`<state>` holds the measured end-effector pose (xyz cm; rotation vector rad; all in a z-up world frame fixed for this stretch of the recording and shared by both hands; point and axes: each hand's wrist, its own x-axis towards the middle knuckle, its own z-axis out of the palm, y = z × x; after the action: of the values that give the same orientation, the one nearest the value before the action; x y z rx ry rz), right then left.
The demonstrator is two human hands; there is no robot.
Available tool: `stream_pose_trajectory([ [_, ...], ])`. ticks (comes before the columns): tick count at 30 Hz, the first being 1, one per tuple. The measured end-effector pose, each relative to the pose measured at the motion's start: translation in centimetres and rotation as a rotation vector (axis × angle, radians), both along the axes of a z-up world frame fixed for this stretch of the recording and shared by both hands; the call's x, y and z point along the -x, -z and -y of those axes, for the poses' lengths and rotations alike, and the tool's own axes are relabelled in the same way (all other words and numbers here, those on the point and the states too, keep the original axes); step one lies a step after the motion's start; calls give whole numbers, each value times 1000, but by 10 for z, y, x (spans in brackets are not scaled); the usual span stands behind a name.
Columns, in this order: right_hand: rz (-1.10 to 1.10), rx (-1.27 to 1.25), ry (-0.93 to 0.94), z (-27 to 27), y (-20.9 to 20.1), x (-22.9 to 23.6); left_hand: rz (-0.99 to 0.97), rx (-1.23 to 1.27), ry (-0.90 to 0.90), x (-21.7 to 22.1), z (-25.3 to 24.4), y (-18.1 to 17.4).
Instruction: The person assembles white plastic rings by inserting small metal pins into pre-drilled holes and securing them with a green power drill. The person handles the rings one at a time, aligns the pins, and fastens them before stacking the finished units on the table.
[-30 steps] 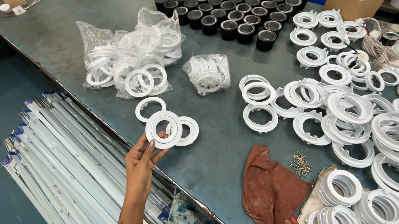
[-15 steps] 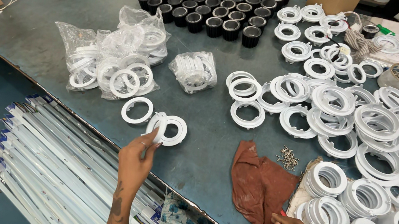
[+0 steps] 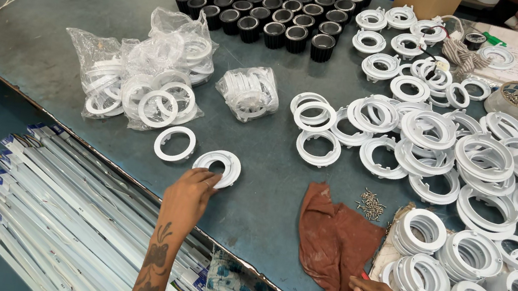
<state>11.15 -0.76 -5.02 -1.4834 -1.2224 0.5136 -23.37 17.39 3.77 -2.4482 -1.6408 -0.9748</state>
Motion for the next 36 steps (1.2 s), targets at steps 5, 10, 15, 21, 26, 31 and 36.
stream_pose_trajectory([
  [5, -20, -10, 5, -1, 3, -1, -3, -19, 45, -3, -3, 10],
  [10, -15, 32, 2, -1, 6, -2, -15, -68, 60, -3, -9, 19],
  [15, -9, -15, -22, -2, 7, -2, -89, -89, 44, -4, -16, 25],
  [21, -1, 84, 13, 0, 5, -1, -51, -103, 61, -4, -21, 33],
  [26, -14, 21, -5, 0, 5, 0, -32, -108, 81, -3, -24, 35],
  [31, -18, 46, 9, 0, 6, -1, -18, -107, 82, -4, -22, 36],
  [36, -50, 107, 9, 0, 3, 0, -61, -138, 49, -9, -19, 30],
])
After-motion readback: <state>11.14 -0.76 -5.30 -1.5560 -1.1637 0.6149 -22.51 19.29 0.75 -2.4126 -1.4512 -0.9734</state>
